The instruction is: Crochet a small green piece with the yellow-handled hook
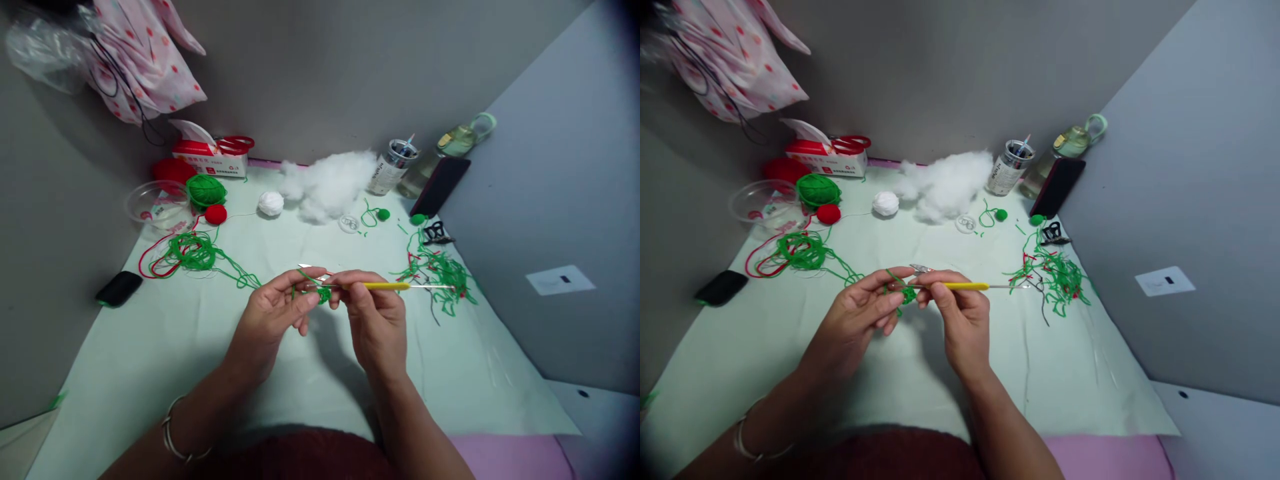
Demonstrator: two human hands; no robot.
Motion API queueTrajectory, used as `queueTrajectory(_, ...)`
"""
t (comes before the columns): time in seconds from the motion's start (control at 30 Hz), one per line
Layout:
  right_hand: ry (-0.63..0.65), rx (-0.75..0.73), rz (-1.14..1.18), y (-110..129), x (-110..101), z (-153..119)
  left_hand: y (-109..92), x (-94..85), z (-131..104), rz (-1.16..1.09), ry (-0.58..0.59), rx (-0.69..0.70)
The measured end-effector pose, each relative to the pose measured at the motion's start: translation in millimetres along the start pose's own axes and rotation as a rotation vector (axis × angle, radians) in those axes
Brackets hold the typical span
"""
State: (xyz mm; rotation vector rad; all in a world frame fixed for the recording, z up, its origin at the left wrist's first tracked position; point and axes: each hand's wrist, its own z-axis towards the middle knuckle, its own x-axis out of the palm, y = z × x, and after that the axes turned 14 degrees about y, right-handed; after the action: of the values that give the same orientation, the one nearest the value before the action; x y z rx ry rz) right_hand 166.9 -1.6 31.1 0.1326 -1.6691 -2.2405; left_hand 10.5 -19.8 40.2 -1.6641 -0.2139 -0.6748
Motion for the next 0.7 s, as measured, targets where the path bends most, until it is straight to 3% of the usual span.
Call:
queueTrajectory(0.3,0.06,-0.003,0.103,5,-1,3,-1,-4.1,-3,0.076,-0.014,-0.027)
queueTrajectory(0.53,0.022,-0.213,-0.316,8,3,-9,-2,-3.2,-3,0.163,-0.076,0.034)
queueTrajectory(0.7,0.041,-0.296,-0.425,5,4,-10,-3,-2.5,-3,0.172,-0.1,0.041)
